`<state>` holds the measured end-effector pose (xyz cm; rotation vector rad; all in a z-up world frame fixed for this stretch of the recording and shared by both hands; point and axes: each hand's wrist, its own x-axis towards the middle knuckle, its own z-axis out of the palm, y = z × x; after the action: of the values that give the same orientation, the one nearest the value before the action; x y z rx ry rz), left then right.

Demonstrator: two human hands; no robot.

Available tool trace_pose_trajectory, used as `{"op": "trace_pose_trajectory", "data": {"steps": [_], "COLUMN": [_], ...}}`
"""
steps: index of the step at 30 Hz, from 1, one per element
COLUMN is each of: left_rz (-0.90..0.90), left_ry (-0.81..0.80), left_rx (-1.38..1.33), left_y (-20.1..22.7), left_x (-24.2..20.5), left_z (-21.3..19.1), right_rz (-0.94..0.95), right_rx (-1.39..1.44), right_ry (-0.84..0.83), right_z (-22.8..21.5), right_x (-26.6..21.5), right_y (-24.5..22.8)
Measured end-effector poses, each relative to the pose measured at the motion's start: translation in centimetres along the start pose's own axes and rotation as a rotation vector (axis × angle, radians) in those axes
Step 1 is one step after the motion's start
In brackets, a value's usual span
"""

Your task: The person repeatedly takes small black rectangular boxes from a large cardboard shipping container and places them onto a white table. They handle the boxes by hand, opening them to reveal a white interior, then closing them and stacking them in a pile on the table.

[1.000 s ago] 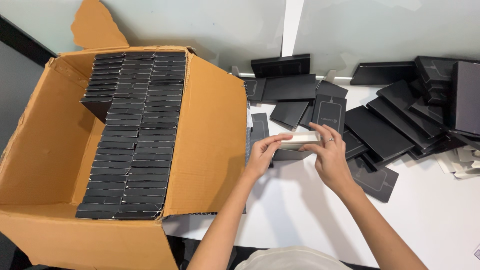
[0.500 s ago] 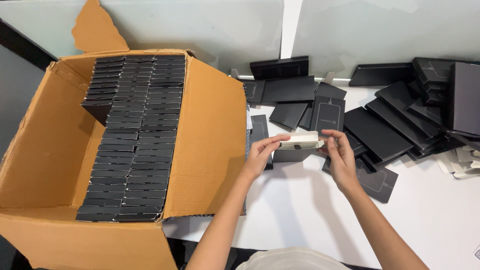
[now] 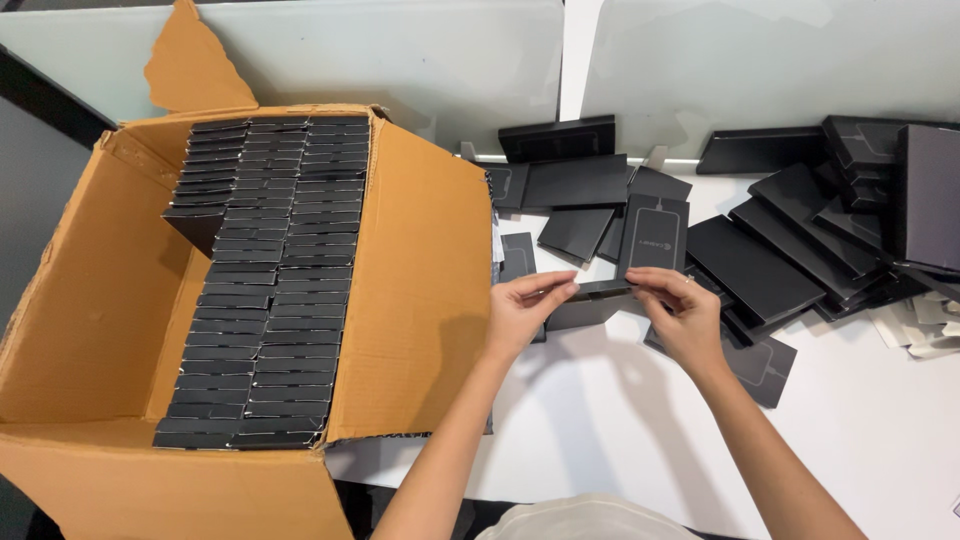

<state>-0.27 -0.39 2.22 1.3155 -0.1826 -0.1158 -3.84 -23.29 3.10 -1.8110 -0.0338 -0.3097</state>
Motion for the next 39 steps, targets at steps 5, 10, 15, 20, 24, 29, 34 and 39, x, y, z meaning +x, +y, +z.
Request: {"op": "trace_pose_trajectory", "data": {"steps": [5, 10, 15, 20, 24, 29, 34, 39], "left_rz": [0.039, 0.081, 0.266, 0.46, 0.54, 0.545, 0.518, 0.832], "left_ry": [-0.016, -0.025, -0.037, -0.08, -0.1, -0.004, 0.227, 0.484], "left_rx": [0.123, 0.211, 0.497, 0.664, 0.749, 0.829, 0.688, 0.723], "left_y": [0.7, 1.2, 2.1, 2.6, 1.6, 1.3, 5.4, 10.5], "left_x": [0.2, 0.2, 0.0, -0.9, -1.6, -3.2, -4.2, -2.5], "left_z": [0.1, 0.1, 0.1, -0.4, -0.8, -0.5, 1.3, -1.3], "right_rz": [-0.079, -0.057, -0.128, -0.25, -0.266, -0.295, -0.544, -0.739], "right_rx": [-0.081, -0.158, -0.191, -0.334, -0.32, -0.351, -0.352, -0.276], "right_ry": [-0.035, -0.002, -0.012, 0.016, -0.01, -0.011, 0.027, 0.023], "right_z": [0.0, 0.3, 0.5, 0.6, 0.9, 1.0, 2.6, 7.8], "right_x": [-0.2, 0.1, 0.3, -0.2, -0.5, -0.1, 0.7, 1.4], "right_y": [-1.8, -2.2, -2.3, -2.0, -1.2, -2.8, -11.0, -18.7]}}
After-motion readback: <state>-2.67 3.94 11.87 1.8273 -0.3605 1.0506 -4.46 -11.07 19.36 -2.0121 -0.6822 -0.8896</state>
